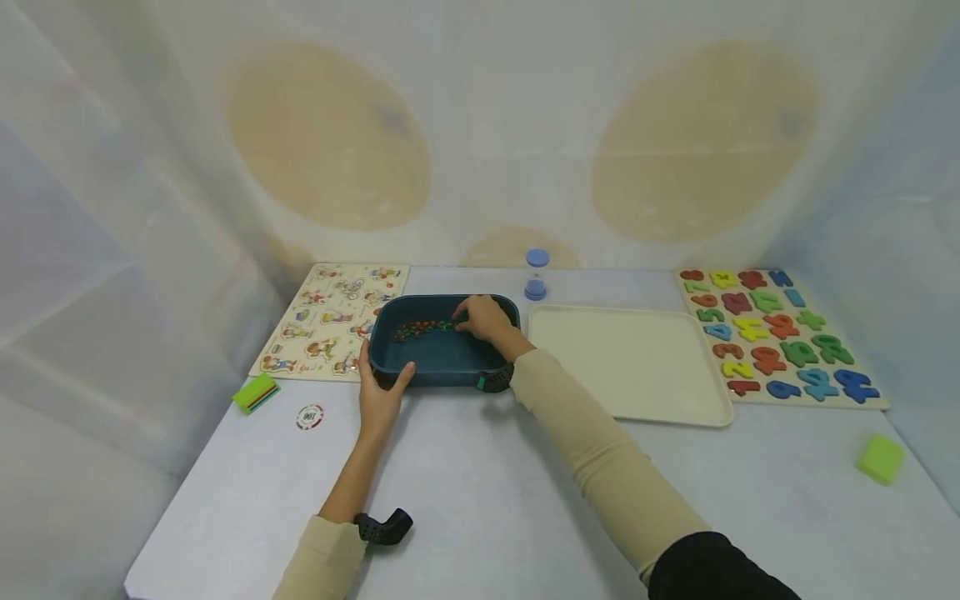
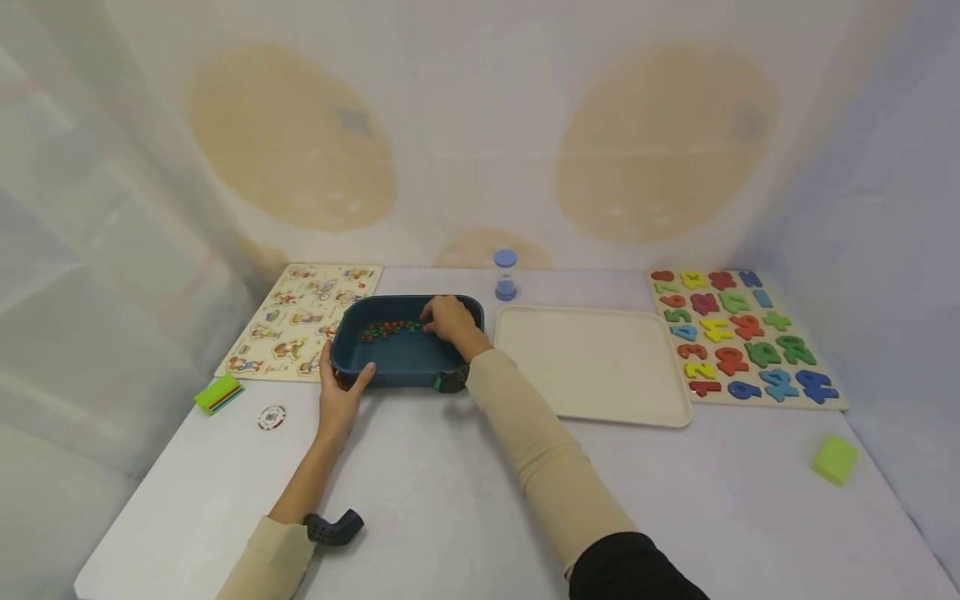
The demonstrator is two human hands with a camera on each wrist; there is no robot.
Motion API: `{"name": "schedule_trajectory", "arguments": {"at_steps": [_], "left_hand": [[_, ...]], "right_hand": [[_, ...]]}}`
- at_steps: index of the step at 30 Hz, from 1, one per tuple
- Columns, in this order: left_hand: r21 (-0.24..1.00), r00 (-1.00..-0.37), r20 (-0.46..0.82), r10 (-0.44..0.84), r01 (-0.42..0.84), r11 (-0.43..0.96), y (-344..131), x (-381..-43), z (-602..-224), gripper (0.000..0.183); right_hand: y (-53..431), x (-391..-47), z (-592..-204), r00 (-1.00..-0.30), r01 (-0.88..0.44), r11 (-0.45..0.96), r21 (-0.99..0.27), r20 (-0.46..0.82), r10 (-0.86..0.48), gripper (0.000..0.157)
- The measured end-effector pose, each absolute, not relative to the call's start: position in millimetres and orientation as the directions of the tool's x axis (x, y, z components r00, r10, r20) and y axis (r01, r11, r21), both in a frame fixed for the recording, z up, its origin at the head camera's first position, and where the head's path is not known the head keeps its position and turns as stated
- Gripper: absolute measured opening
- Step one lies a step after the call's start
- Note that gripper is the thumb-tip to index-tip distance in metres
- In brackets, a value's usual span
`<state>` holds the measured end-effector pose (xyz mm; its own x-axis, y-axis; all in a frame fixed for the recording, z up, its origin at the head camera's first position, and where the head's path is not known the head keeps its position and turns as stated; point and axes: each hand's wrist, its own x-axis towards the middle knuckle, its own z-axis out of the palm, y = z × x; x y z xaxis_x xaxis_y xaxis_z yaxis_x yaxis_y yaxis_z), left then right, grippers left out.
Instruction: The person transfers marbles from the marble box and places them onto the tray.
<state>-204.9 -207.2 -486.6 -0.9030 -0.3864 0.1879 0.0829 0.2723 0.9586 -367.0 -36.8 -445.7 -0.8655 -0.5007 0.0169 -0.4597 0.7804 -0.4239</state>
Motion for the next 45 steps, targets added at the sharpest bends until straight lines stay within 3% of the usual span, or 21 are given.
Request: {"name": "schedule_trajectory", "arguments": {"at_steps": [8, 14, 18, 23, 28, 33, 39, 45], "left_hand": [[0.958, -0.905, 0.192, -0.379, 0.09, 0.271, -206.0, -206.4, -486.7, 0.092], [0.959, -0.905, 0.172, -0.39, 0.064, 0.276, -206.5, -204.9, -486.3, 0.092], [0.957, -0.904, 0.176, -0.389, 0.065, 0.282, -204.6, -206.1, -485.6, 0.09], [0.957, -0.911, 0.156, -0.382, 0.044, 0.286, -202.1, -204.0, -485.3, 0.091], [0.959, -0.91, 0.135, -0.391, 0.02, 0.283, -204.4, -201.0, -483.4, 0.091], [0.96, -0.91, 0.135, -0.393, 0.022, 0.279, -206.9, -200.2, -482.9, 0.09], [0.958, -0.908, 0.149, -0.39, 0.036, 0.283, -208.0, -201.3, -483.9, 0.093], [0.96, -0.908, 0.15, -0.391, 0.039, 0.278, -207.6, -201.8, -484.3, 0.093]], "right_hand": [[-35.4, -368.1, -447.1, -0.862, -0.48, 0.797, -0.367, 0.03, -0.505, 0.016], [-18.2, -356.1, -424.7, -0.79, -0.597, 0.634, -0.491, 0.226, -0.569, 0.016], [25.7, -343.4, -406.1, -0.774, -0.629, 0.543, -0.555, 0.386, -0.502, 0.019], [105.9, -329.5, -411.9, -0.813, -0.575, 0.607, -0.549, 0.468, -0.346, 0.02], [174.1, -320.1, -436.8, -0.885, -0.444, 0.704, -0.554, 0.392, -0.25, 0.022], [212.8, -309.0, -459.2, -0.937, -0.33, 0.771, -0.545, 0.291, -0.195, 0.024], [228.6, -298.8, -475.2, -0.973, -0.221, 0.794, -0.567, 0.182, -0.141, 0.024], [224.3, -300.5, -473.4, -0.97, -0.225, 0.778, -0.587, 0.206, -0.126, 0.029]]}}
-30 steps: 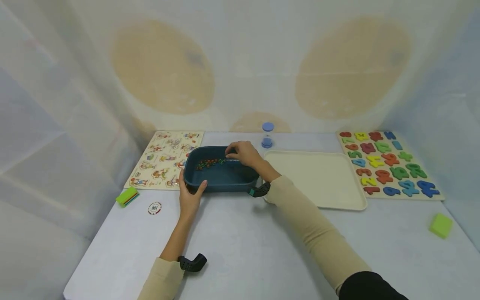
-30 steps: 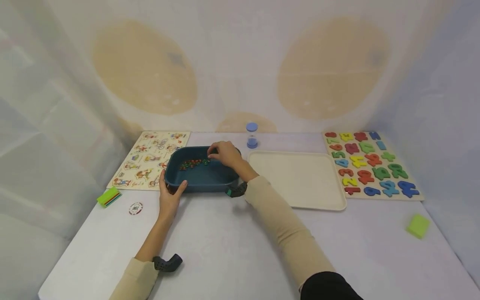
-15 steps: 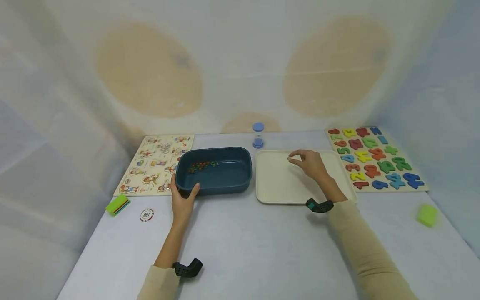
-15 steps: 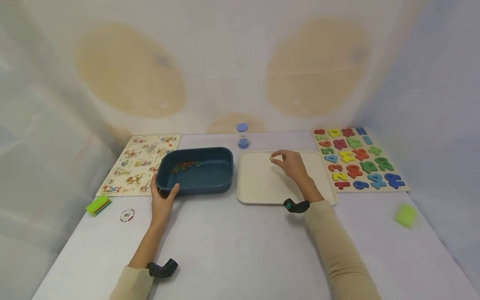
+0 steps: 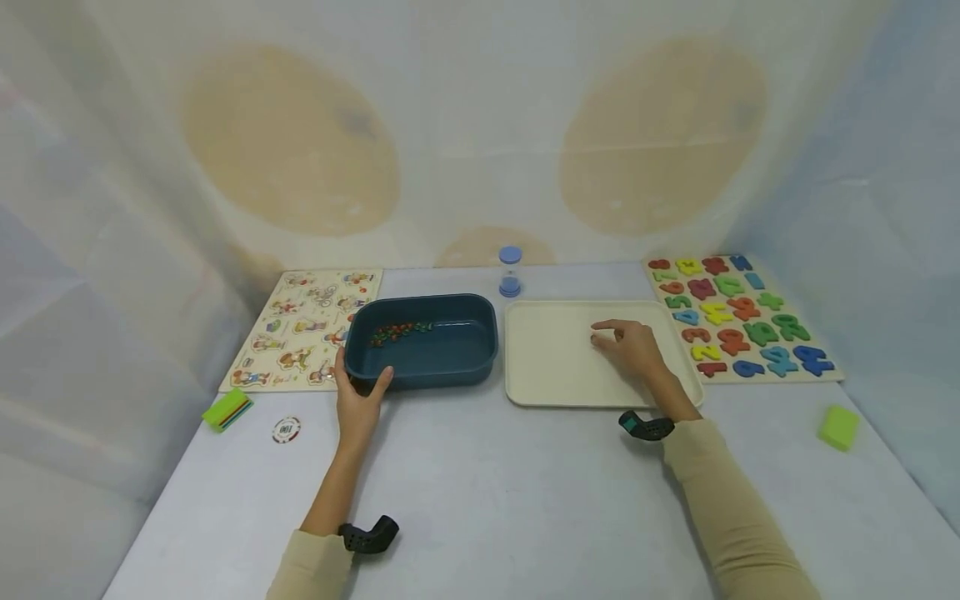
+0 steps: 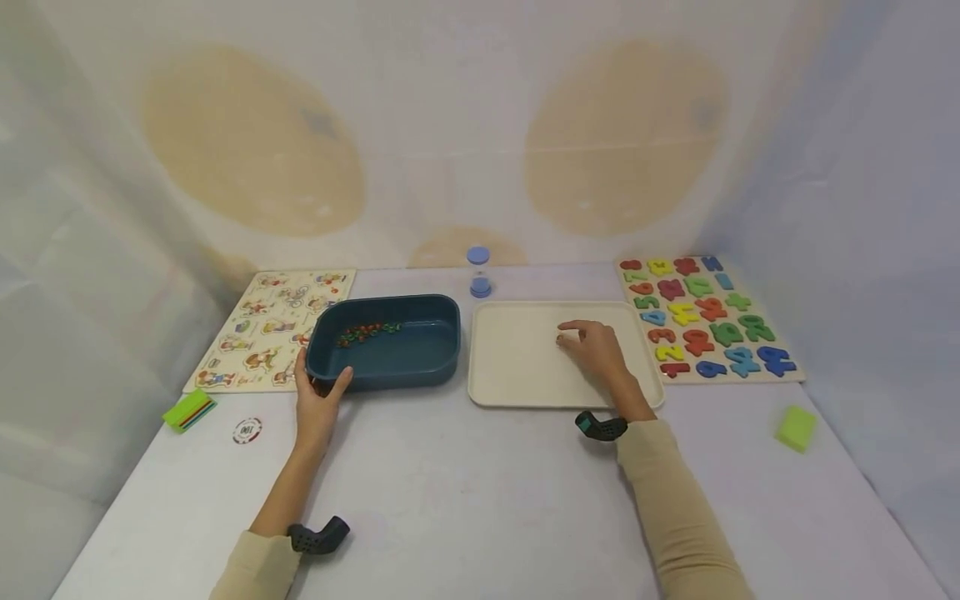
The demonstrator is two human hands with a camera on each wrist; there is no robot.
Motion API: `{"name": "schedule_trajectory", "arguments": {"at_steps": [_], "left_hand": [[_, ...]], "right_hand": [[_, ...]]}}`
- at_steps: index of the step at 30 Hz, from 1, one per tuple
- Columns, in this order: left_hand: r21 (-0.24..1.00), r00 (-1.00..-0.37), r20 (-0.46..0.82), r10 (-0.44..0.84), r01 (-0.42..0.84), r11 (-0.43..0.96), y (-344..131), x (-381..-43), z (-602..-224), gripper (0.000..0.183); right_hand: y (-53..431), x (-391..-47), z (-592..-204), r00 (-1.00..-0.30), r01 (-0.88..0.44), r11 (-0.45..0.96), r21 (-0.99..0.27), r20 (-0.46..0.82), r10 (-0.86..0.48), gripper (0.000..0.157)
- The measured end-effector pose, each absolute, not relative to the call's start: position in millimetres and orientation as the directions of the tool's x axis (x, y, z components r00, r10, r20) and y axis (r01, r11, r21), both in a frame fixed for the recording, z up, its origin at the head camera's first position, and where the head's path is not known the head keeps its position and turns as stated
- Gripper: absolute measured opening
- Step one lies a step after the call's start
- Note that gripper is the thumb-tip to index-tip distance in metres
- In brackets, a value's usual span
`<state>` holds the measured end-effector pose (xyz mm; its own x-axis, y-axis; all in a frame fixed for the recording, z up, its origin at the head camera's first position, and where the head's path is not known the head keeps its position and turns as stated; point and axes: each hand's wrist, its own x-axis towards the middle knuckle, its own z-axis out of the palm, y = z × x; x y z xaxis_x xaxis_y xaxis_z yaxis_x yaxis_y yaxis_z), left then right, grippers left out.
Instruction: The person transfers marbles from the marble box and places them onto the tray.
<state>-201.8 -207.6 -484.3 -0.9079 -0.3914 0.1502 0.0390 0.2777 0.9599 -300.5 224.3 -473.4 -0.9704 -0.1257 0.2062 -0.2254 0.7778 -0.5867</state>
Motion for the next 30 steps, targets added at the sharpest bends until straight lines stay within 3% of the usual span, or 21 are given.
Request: {"name": "schedule_trajectory", "arguments": {"at_steps": [5, 12, 21, 30], "left_hand": [[0.963, -0.912, 0.153, -0.38, 0.051, 0.265, -207.9, -202.9, -482.9, 0.093], [0.955, -0.915, 0.127, -0.384, 0.009, 0.296, -209.3, -201.1, -483.7, 0.095], [0.955, -0.914, 0.132, -0.383, 0.014, 0.296, -208.3, -199.9, -486.3, 0.093], [0.962, -0.914, 0.123, -0.386, 0.015, 0.272, -209.0, -201.6, -487.0, 0.09]], "right_hand": [[192.9, -312.2, -452.6, -0.936, -0.337, 0.728, -0.598, 0.299, -0.187, 0.029], [113.2, -327.1, -415.0, -0.838, -0.545, 0.586, -0.6, 0.41, -0.36, 0.024], [30.5, -344.0, -405.0, -0.779, -0.62, 0.645, -0.447, 0.249, -0.575, 0.029], [-2.0, -354.3, -412.9, -0.787, -0.58, 0.653, -0.486, 0.129, -0.603, 0.032]]}}
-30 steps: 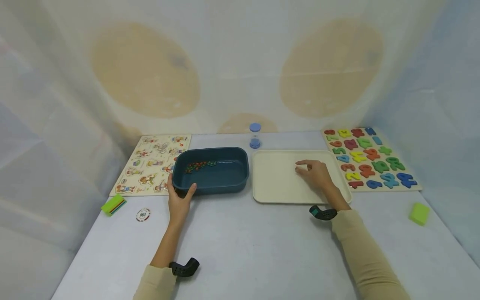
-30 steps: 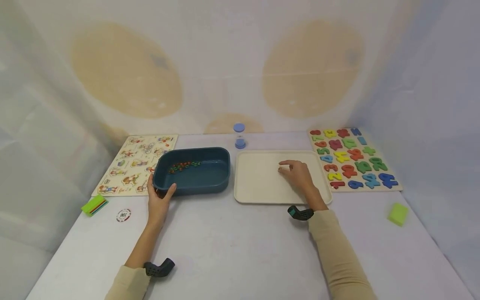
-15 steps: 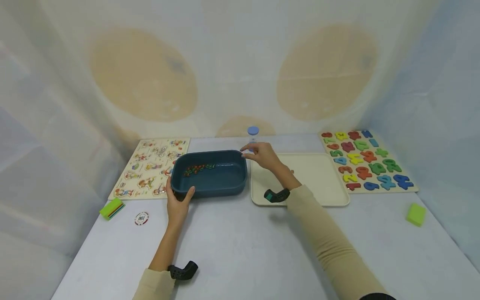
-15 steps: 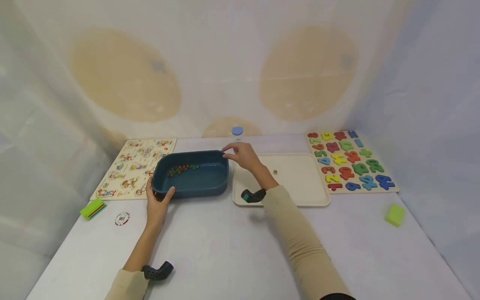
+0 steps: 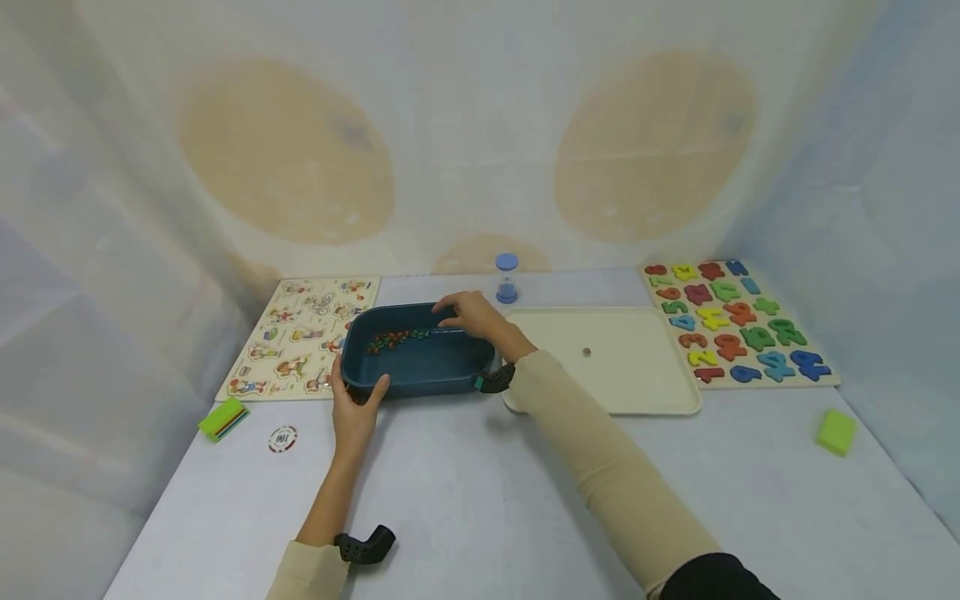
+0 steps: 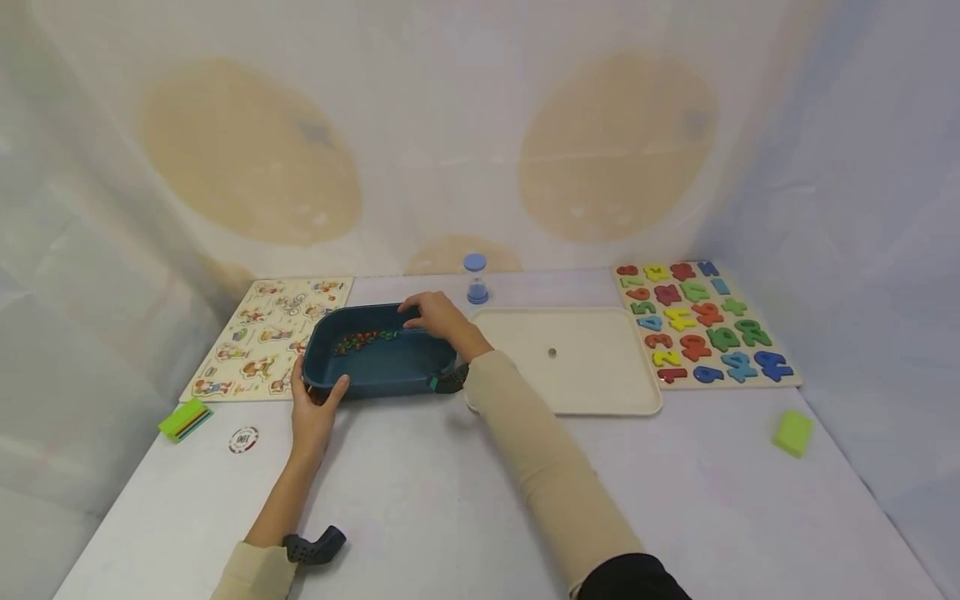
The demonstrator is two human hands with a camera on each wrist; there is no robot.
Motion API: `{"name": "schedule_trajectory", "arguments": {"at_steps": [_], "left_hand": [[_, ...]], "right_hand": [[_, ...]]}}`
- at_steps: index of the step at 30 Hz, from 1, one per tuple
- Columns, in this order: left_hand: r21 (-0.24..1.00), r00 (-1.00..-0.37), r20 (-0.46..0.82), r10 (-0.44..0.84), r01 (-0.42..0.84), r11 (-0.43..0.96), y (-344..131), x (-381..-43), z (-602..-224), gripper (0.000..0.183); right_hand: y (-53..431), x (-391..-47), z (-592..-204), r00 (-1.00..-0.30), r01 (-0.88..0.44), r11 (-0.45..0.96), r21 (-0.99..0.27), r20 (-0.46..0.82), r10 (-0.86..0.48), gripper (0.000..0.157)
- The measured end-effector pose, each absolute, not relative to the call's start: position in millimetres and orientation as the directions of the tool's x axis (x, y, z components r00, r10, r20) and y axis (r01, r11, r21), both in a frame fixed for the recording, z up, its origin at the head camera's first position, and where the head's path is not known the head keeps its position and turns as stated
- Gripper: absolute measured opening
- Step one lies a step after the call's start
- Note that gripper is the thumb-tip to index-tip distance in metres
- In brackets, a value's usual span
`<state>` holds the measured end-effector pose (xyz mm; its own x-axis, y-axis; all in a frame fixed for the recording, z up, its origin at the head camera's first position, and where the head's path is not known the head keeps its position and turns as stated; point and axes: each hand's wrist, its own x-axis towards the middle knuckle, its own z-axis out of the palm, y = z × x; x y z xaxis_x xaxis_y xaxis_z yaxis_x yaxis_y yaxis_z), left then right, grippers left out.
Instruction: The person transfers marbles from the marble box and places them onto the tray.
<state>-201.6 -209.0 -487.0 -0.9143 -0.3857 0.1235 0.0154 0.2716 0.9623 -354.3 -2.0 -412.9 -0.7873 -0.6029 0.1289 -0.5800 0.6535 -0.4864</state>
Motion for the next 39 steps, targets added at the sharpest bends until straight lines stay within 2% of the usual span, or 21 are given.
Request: {"name": "schedule_trajectory", "arguments": {"at_steps": [18, 27, 30, 34, 39], "left_hand": [[0.971, -0.918, 0.146, -0.368, 0.062, 0.231, -211.5, -203.2, -487.4, 0.092], [0.972, -0.919, 0.147, -0.366, 0.066, 0.225, -210.1, -204.1, -486.4, 0.089], [0.971, -0.917, 0.155, -0.367, 0.073, 0.229, -209.8, -204.8, -487.4, 0.09], [0.969, -0.915, 0.169, -0.367, 0.085, 0.233, -209.6, -205.5, -489.6, 0.09], [0.969, -0.913, 0.171, -0.37, 0.087, 0.233, -211.1, -206.0, -490.2, 0.088]], "right_hand": [[-33.2, -373.2, -442.1, -0.78, -0.558, 0.715, -0.421, -0.029, -0.626, 0.033], [-34.3, -372.3, -447.0, -0.803, -0.526, 0.753, -0.395, -0.064, -0.593, 0.023], [-33.0, -372.4, -442.9, -0.796, -0.546, 0.738, -0.397, -0.03, -0.605, 0.021], [-20.3, -366.4, -424.2, -0.764, -0.603, 0.65, -0.462, 0.1, -0.638, 0.021], [29.8, -353.8, -396.4, -0.757, -0.624, 0.569, -0.536, 0.232, -0.611, 0.024]]}}
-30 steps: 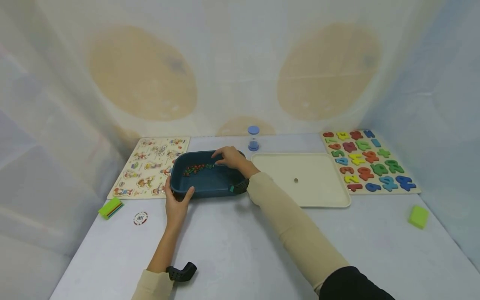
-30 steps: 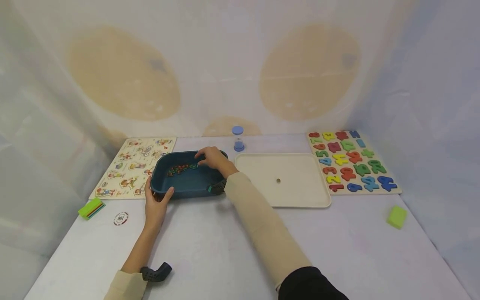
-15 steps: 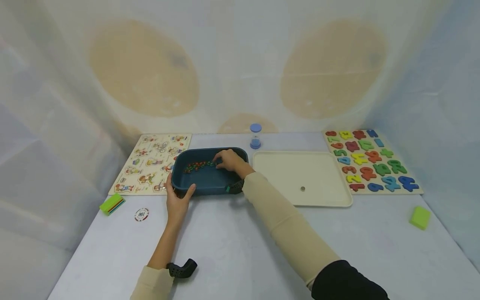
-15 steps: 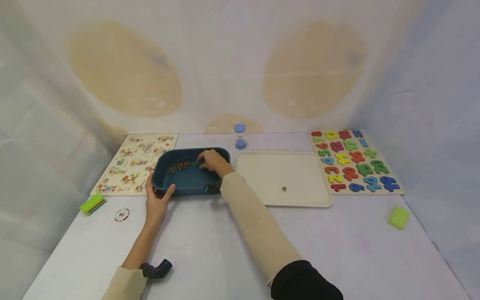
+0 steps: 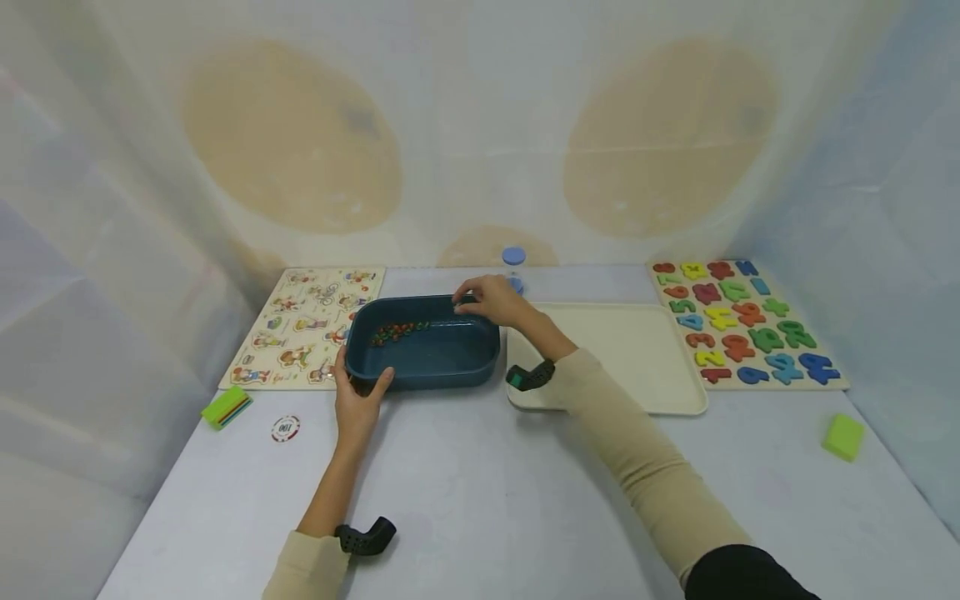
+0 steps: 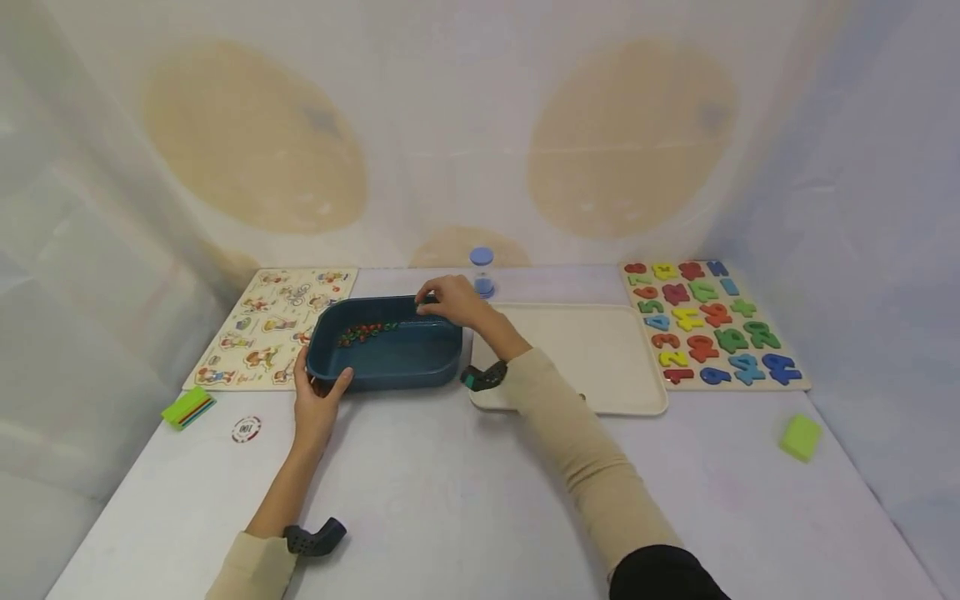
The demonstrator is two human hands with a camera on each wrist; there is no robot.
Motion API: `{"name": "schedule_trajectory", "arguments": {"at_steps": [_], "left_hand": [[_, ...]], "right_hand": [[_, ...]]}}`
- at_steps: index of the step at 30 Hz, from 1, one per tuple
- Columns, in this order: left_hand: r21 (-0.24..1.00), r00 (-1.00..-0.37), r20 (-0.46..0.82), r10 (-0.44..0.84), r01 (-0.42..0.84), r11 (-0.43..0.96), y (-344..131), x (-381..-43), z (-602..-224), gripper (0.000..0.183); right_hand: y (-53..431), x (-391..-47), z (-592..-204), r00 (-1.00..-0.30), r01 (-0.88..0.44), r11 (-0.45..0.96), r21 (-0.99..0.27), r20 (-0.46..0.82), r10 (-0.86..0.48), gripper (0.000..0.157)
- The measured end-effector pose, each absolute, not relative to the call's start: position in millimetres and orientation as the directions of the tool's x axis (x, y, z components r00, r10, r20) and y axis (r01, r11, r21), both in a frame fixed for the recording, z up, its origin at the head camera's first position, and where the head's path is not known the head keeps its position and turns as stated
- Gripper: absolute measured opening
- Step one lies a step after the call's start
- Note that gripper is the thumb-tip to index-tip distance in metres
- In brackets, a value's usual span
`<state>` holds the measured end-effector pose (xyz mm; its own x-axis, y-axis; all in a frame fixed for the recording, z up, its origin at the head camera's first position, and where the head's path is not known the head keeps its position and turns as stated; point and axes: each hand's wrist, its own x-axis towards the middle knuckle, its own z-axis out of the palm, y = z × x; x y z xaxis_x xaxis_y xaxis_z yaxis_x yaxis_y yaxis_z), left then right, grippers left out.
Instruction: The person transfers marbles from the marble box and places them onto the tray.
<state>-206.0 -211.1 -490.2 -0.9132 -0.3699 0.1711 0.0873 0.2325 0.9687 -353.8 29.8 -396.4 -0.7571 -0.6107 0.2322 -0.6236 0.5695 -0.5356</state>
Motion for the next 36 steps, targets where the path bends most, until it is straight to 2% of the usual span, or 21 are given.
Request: {"name": "schedule_trajectory", "arguments": {"at_steps": [5, 10, 14, 18, 22, 27, 30, 36], "left_hand": [[0.97, -0.915, 0.167, -0.366, 0.085, 0.229, -210.0, -205.1, -487.7, 0.089], [0.966, -0.916, 0.186, -0.355, 0.103, 0.238, -205.9, -198.7, -474.3, 0.083], [0.95, -0.906, 0.241, -0.349, 0.147, 0.274, -200.7, -189.3, -462.2, 0.07], [0.933, -0.882, 0.291, -0.37, 0.176, 0.313, -197.4, -185.5, -459.1, 0.06], [0.927, -0.862, 0.318, -0.395, 0.195, 0.322, -196.5, -186.3, -460.9, 0.057], [0.93, -0.859, 0.322, -0.398, 0.208, 0.304, -198.1, -188.2, -462.9, 0.058], [0.932, -0.864, 0.315, -0.393, 0.204, 0.299, -198.4, -188.1, -462.8, 0.059], [0.936, -0.868, 0.313, -0.387, 0.213, 0.28, -198.8, -187.5, -464.1, 0.059]], "right_hand": [[112.0, -339.7, -398.6, -0.798, -0.585, 0.609, -0.535, 0.249, -0.548, 0.021], [184.2, -327.0, -422.9, -0.872, -0.464, 0.697, -0.547, 0.144, -0.468, 0.02], [221.4, -318.6, -446.8, -0.912, -0.373, 0.752, -0.543, 0.065, -0.405, 0.021], [238.6, -312.7, -462.4, -0.936, -0.307, 0.78, -0.545, 0.023, -0.352, 0.022], [236.8, -313.3, -458.5, -0.926, -0.341, 0.765, -0.547, 0.055, -0.374, 0.025], [206.3, -323.7, -424.6, -0.867, -0.447, 0.689, -0.571, 0.087, -0.491, 0.027], [175.9, -333.2, -401.3, -0.81, -0.52, 0.63, -0.578, 0.099, -0.578, 0.025], [97.1, -354.7, -367.6, -0.648, -0.669, 0.511, -0.54, 0.087, -0.757, 0.023]]}}
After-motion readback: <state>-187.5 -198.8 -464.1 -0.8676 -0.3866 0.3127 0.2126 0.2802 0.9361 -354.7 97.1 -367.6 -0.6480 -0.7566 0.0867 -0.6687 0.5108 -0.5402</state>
